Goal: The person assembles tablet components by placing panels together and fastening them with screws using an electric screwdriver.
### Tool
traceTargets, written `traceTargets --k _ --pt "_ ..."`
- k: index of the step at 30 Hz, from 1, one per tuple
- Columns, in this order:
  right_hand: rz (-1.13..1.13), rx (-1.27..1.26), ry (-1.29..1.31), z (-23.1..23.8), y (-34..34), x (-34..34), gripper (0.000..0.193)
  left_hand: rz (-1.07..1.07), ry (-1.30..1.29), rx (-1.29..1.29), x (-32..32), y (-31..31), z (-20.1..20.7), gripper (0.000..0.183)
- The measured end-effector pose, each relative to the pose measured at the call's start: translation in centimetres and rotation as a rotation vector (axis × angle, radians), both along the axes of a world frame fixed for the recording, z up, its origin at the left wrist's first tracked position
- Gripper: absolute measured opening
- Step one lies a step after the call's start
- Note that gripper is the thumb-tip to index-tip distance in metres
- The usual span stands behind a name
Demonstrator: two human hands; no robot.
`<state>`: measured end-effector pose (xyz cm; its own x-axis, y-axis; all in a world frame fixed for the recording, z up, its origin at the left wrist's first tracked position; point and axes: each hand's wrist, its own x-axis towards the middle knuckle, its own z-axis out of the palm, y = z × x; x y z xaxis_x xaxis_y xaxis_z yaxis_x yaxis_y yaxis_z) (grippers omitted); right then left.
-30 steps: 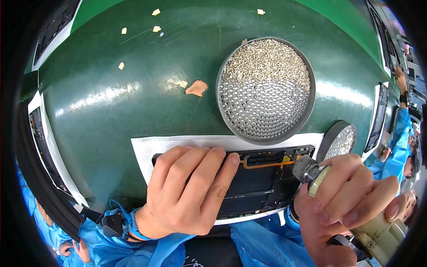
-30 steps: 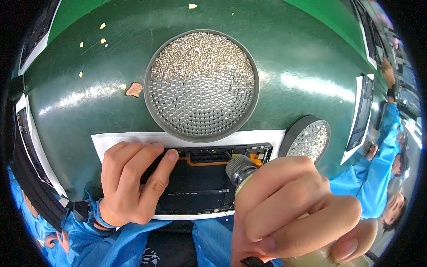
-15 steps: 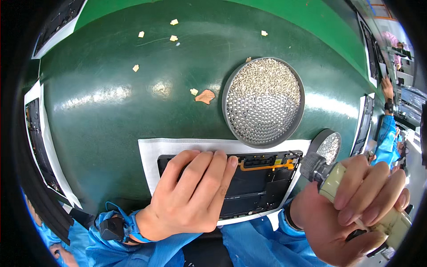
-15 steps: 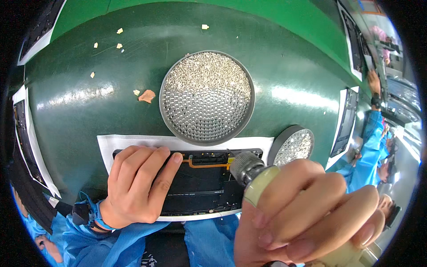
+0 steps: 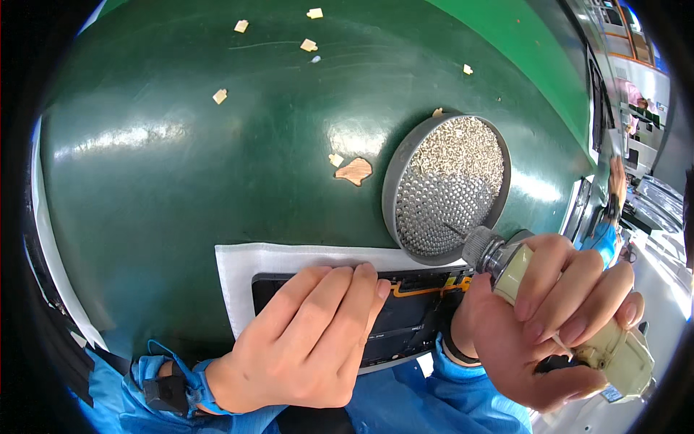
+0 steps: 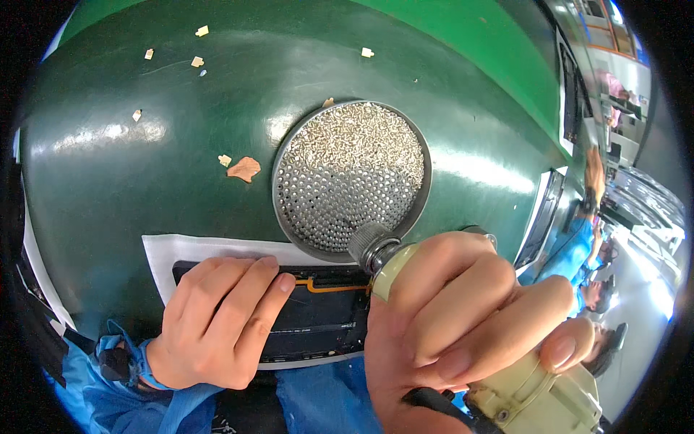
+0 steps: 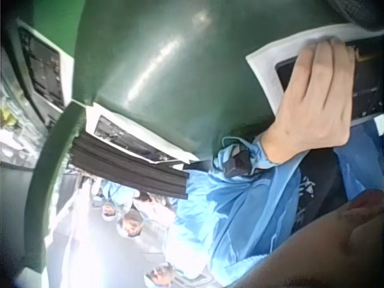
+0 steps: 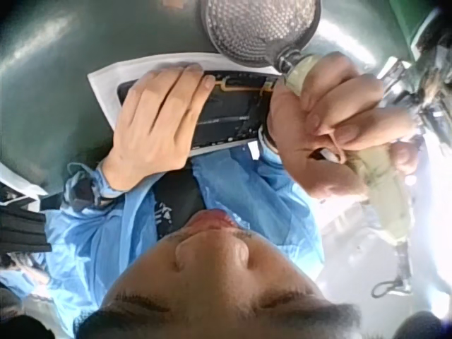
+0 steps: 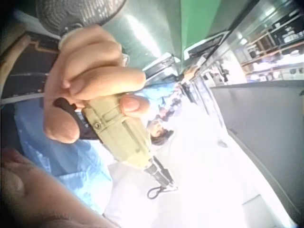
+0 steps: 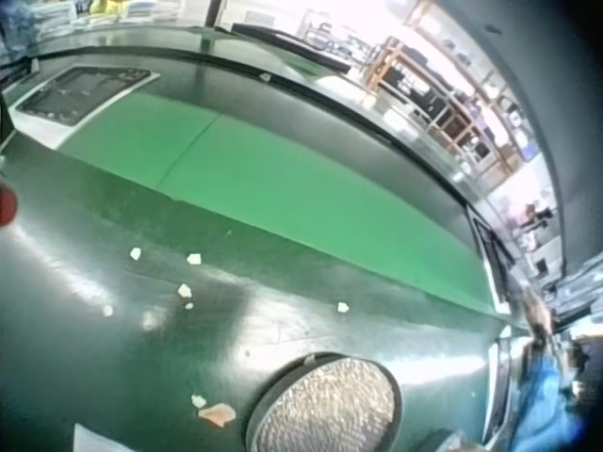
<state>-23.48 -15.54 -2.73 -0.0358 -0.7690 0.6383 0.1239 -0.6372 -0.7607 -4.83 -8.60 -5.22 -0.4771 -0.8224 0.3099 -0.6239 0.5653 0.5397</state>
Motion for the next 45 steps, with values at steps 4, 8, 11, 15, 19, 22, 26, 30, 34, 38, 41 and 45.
traceTargets --k 4,8,11,15,19,22,26,30,34,38,41,45 --pt "0.032 0.027 0.018 -0.4 0.0 0.1 0.051 -0.009 -0.048 -0.029 0.1 0.2 -0.3 0.036" --pt "0.047 0.051 0.008 -0.5 0.0 0.2 0.053 -0.009 -0.059 -0.010 0.0 0.5 -0.2 0.037" --pt "0.026 0.027 0.024 -0.7 -0.2 0.2 0.053 -0.023 -0.093 0.010 -0.3 0.7 0.1 0.038" --pt "0.000 0.034 -0.074 -0.3 0.4 1.3 0.046 -0.022 -0.159 -0.083 -0.6 0.6 -0.1 0.031" --pt "0.163 0.086 0.035 2.3 2.5 -1.4 0.057 -0.018 -0.191 -0.089 -0.7 0.8 0.4 0.038" --pt "0.186 0.083 0.024 2.7 4.2 -1.3 0.059 -0.020 -0.186 -0.109 -0.7 1.1 0.1 0.036" --pt "0.171 0.054 -0.040 1.3 4.9 -0.1 0.061 0.005 -0.140 -0.062 -0.5 1.0 -0.2 0.039" --pt "0.166 0.051 -0.041 1.5 5.1 0.1 0.059 -0.019 -0.124 -0.060 -0.3 1.0 -0.2 0.041" --pt "0.154 0.025 -0.080 0.7 4.8 0.6 0.060 -0.006 -0.132 -0.080 -0.4 0.9 -0.3 0.041" --pt "0.094 0.084 -0.083 0.6 5.2 1.5 0.061 0.009 -0.135 -0.088 -0.4 1.0 -0.4 0.040" --pt "0.130 0.046 -0.083 0.0 5.0 1.5 0.061 0.023 -0.112 -0.091 -0.4 1.2 -0.7 0.040" --pt "0.142 0.065 -0.056 0.0 4.8 1.2 0.062 0.010 -0.101 -0.124 -0.3 0.9 -0.8 0.039"
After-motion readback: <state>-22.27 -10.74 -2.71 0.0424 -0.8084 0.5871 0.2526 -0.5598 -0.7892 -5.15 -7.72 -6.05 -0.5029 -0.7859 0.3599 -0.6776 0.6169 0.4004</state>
